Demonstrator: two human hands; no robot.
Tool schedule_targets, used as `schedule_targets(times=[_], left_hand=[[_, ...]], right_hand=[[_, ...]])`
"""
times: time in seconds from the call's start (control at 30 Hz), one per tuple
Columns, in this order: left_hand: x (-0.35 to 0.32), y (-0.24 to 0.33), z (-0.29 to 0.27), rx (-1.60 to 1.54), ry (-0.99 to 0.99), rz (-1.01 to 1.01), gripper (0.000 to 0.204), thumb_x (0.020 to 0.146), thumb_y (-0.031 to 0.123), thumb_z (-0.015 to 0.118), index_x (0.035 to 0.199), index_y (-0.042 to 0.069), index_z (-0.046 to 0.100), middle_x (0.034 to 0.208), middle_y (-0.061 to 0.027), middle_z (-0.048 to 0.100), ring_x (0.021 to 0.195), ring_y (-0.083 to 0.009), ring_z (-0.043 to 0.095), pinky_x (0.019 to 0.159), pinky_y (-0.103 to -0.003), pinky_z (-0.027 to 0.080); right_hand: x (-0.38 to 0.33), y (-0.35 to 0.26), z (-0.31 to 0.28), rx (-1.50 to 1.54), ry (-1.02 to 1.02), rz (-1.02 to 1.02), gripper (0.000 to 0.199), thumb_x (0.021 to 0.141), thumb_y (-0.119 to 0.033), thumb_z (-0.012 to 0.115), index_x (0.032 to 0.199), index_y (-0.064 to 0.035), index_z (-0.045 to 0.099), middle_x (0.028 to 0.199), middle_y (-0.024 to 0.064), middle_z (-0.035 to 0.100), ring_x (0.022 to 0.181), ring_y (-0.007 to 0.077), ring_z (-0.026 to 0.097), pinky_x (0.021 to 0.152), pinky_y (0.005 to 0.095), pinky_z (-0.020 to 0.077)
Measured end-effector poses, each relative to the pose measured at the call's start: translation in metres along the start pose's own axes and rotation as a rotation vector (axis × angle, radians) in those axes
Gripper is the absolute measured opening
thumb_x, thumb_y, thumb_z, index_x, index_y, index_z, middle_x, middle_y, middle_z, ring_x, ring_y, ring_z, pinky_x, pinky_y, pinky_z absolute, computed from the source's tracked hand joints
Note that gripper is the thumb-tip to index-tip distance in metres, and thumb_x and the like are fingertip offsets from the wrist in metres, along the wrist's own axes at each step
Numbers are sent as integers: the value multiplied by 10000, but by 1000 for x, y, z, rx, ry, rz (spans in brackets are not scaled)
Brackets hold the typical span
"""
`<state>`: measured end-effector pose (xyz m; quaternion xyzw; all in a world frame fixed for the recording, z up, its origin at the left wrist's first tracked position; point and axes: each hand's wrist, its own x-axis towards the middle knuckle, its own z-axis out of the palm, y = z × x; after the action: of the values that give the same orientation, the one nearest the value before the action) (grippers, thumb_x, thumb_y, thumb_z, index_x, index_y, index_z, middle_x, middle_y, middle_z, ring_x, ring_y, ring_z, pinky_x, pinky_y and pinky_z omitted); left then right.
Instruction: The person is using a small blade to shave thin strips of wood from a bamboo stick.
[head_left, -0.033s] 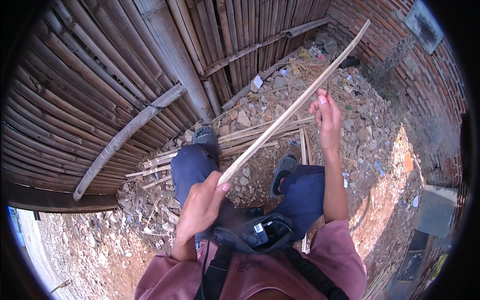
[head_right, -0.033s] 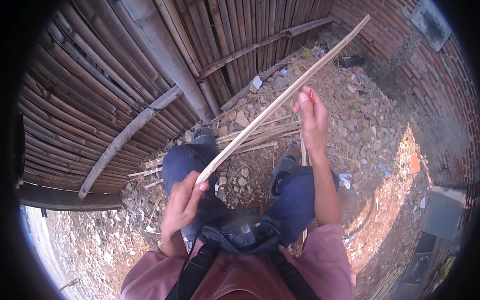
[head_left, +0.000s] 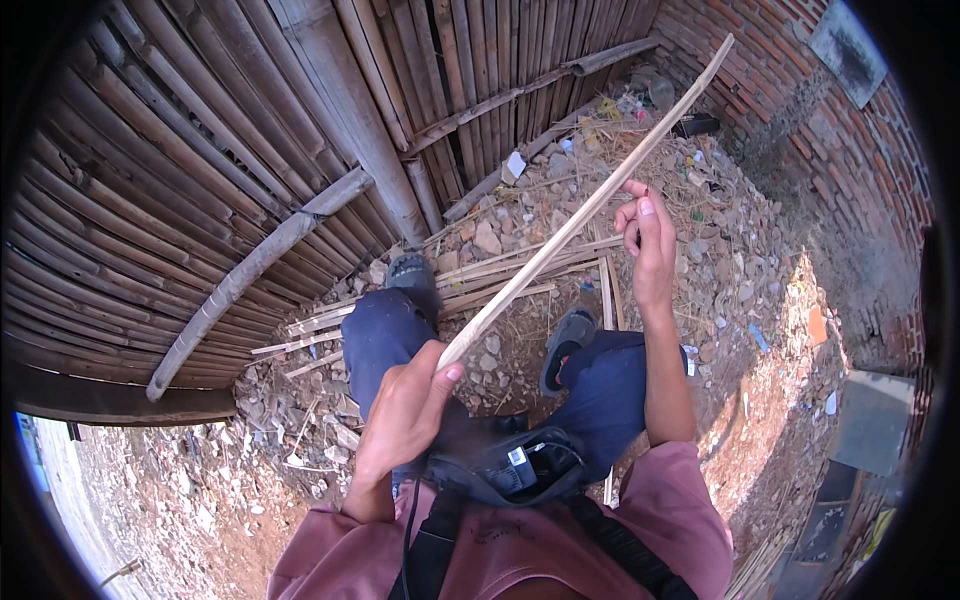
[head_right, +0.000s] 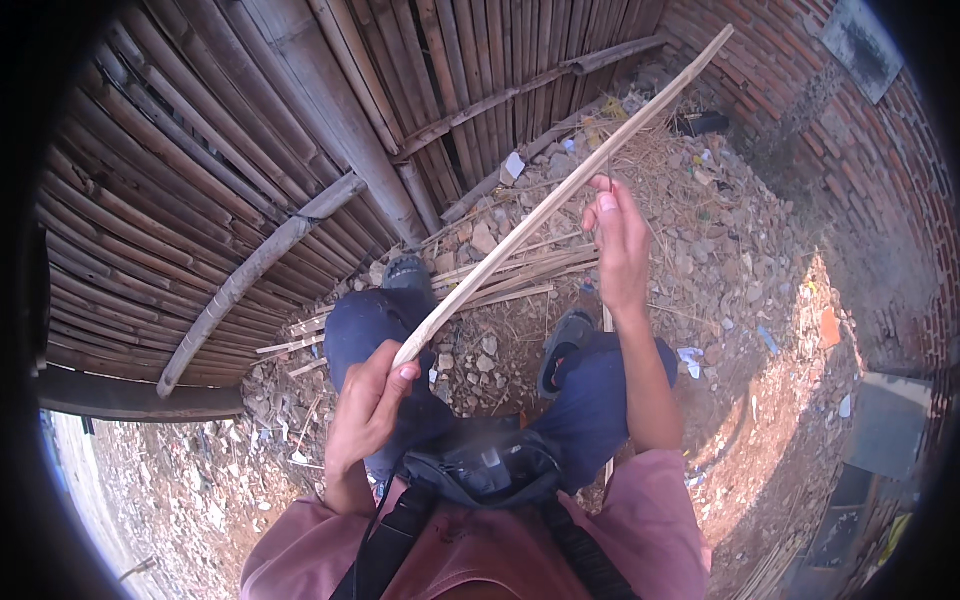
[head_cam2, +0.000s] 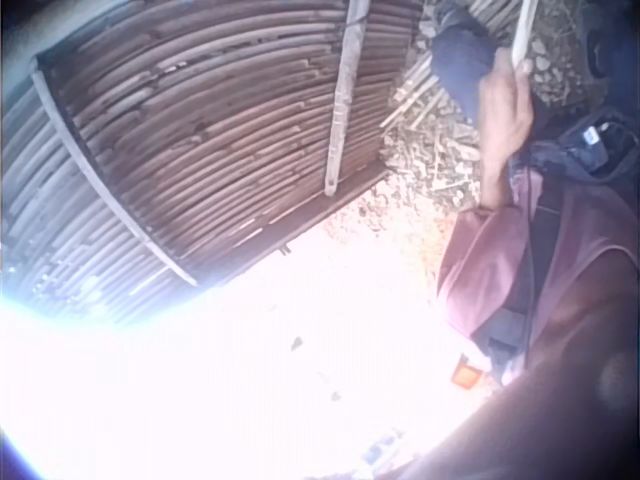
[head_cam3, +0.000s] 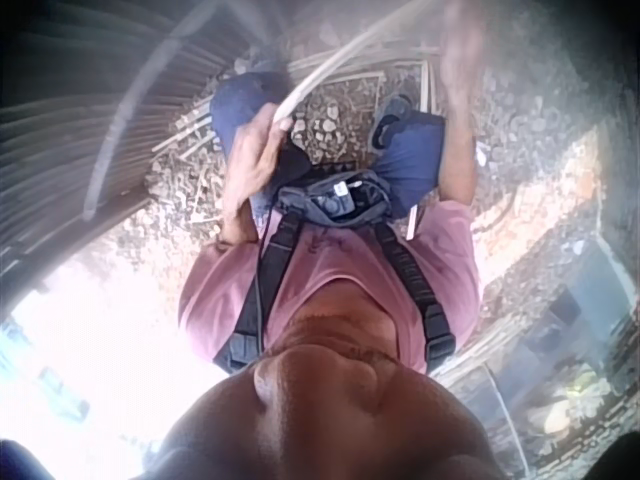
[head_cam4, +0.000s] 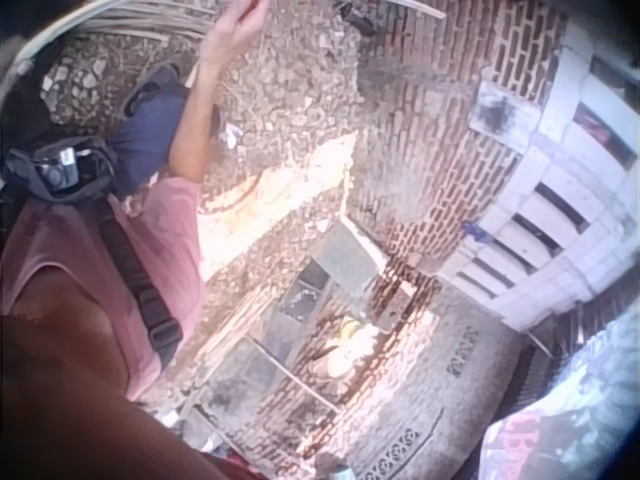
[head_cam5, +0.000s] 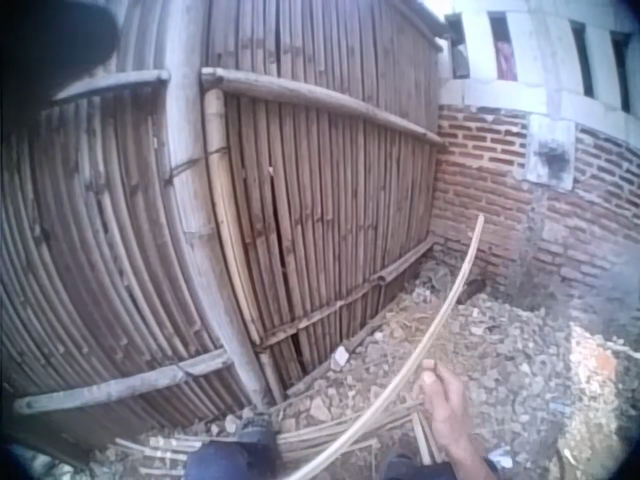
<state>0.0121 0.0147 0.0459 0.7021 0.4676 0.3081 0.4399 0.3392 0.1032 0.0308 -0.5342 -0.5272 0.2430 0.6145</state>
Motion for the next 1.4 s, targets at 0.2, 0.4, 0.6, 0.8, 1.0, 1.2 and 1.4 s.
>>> schedule_targets(times=[0.2, 0.4, 0.6, 0.8, 1.0, 1.2, 1.4], left_hand=[[12, 5, 18, -163, 71, -31, 346, 1158, 303, 475, 989, 22, 583, 692, -6, 511, 623, -100, 466, 580, -292, 385], [17, 4, 22, -341, 45, -43, 299, 1166, 279, 440, 1057, 23, 551, 728, -22, 538, 644, -121, 504, 606, -307, 429], [18, 3, 23, -563, -20, -45, 281, 1175, 290, 421, 1113, 41, 534, 755, 26, 482, 658, -64, 420, 593, -252, 362], [19, 3, 25, -580, -63, -53, 309, 1175, 310, 421, 1164, 28, 548, 758, 23, 491, 665, -69, 424, 605, -254, 373], [18, -1, 26, -530, -88, -56, 328, 1173, 323, 422, 1143, 27, 559, 755, 6, 518, 669, -89, 463, 615, -273, 399], [19, 2, 25, -534, -113, -70, 320, 1170, 319, 431, 1118, 29, 556, 746, 6, 509, 654, -90, 451, 604, -279, 395], [23, 8, 26, -564, -87, -89, 310, 1172, 305, 429, 1034, 46, 528, 740, 11, 491, 645, -86, 442, 596, -273, 390]], right_hand=[[-50, -25, 40, -274, -289, -265, 331, 1100, -346, 570, 1063, -25, 644, 682, 93, 567, 586, 247, 595, 562, 368, 431], [-76, -22, 62, -348, -468, -545, 353, 1015, -380, 690, 990, -35, 620, 808, 119, 652, 673, 331, 696, 591, 430, 527], [-73, -25, 63, -310, -498, -565, 340, 994, -370, 714, 974, -42, 629, 804, 109, 645, 670, 322, 696, 588, 424, 529], [-68, -28, 66, -268, -514, -587, 375, 1000, -395, 703, 943, -30, 640, 764, 110, 640, 655, 325, 689, 588, 411, 529], [-66, -26, 63, -295, -562, -594, 384, 984, -399, 717, 923, -27, 641, 758, 114, 650, 655, 331, 693, 599, 413, 538], [-62, -26, 62, -346, -451, -700, 325, 997, -379, 702, 896, -79, 625, 731, 82, 625, 618, 284, 680, 568, 398, 525], [-61, -30, 61, -421, -424, -678, 377, 988, -410, 711, 870, -60, 633, 726, 80, 634, 615, 292, 677, 560, 394, 512]])
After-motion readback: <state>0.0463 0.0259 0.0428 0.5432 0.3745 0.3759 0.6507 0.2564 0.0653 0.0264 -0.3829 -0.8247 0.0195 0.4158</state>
